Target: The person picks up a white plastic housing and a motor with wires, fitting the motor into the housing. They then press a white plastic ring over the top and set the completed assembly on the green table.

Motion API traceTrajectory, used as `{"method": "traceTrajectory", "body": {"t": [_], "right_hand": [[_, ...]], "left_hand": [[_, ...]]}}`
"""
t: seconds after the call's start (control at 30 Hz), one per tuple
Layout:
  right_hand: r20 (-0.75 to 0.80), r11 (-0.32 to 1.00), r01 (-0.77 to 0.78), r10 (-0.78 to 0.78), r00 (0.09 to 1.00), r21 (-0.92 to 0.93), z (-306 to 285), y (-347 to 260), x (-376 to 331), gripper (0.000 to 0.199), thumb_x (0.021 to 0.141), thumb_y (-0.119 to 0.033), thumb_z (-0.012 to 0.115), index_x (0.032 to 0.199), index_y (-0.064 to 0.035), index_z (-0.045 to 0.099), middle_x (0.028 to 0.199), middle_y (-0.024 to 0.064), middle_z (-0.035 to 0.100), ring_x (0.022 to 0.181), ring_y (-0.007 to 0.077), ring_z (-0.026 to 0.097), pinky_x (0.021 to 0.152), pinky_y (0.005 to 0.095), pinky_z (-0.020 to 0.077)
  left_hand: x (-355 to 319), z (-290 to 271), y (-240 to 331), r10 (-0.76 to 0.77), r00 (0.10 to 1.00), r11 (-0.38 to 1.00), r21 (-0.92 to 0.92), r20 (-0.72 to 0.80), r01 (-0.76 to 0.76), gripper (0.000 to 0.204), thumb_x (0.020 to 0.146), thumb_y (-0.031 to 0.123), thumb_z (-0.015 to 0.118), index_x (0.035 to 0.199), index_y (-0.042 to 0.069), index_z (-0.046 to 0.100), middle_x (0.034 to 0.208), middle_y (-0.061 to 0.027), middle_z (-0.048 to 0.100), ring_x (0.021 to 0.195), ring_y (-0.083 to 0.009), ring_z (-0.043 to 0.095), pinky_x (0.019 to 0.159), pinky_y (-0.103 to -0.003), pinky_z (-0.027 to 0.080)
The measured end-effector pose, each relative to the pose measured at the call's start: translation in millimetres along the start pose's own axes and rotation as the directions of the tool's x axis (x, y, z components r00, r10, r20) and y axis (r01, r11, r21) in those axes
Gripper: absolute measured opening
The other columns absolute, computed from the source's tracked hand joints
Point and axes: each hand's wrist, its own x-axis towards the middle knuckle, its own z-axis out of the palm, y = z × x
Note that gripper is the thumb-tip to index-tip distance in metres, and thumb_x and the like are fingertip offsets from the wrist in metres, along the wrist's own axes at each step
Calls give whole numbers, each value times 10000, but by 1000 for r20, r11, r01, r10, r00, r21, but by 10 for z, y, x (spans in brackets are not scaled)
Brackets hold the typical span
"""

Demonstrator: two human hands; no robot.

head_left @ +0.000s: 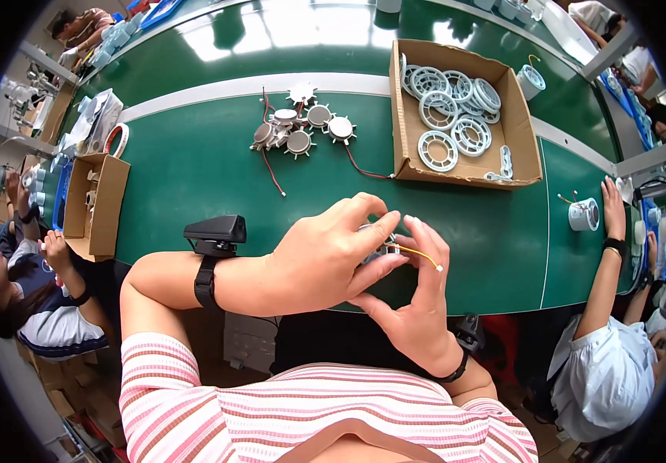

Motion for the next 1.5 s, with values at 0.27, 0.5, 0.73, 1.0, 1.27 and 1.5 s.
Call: {"method": "traceTrajectory", "body": {"t": [0.27,0.5,0.73,1.0,1.27,1.5], "right_hand": [[144,982,84,-59,988,-170,-71,-5,69,1031,658,-74,926,1518,-33,359,1493,205,393,1319,350,481,980,400,507],[108,948,103,-73,991,-302,-78,11,111,868,659,-83,922,1433,-52,530,1292,169,585,1114,311,633,884,371,560],[132,919,92,-44,990,-383,-116,-104,183,590,681,-59,875,1211,-38,614,1099,134,609,927,307,662,762,359,560],[183,885,144,-68,981,-443,-87,-76,244,420,709,-36,813,1058,-42,580,998,121,565,863,317,629,729,397,536],[215,910,193,-119,969,-367,-173,-78,248,502,753,-154,854,1162,-38,588,1127,137,599,980,320,625,806,413,530],[-84,983,141,-151,985,-118,-307,-188,279,536,812,-200,856,1248,-14,605,1201,143,649,1056,250,649,865,372,538]], "left_hand": [[76,-55,-153,-131,979,902,-390,157,184,134,929,106,753,969,-5,691,947,-72,645,727,-137,674,557,-273,516],[30,45,-168,-416,853,456,-740,314,495,165,998,105,680,879,0,636,793,-20,609,636,-74,649,522,-220,474],[59,78,-401,-284,949,878,-362,136,315,200,1001,147,670,884,-1,605,743,-68,586,635,-172,628,541,-301,479],[346,-153,-941,58,975,939,344,-216,20,246,924,137,713,1151,58,659,1088,-67,674,1042,-274,612,874,-412,476],[358,-255,-1073,139,986,949,296,-87,-108,549,869,103,736,1398,128,592,1267,19,674,1355,-215,496,1179,-497,209],[248,-340,-527,514,851,842,253,-110,-476,599,895,96,728,1450,119,507,1287,0,697,1260,-271,577,1191,-530,214]]}}
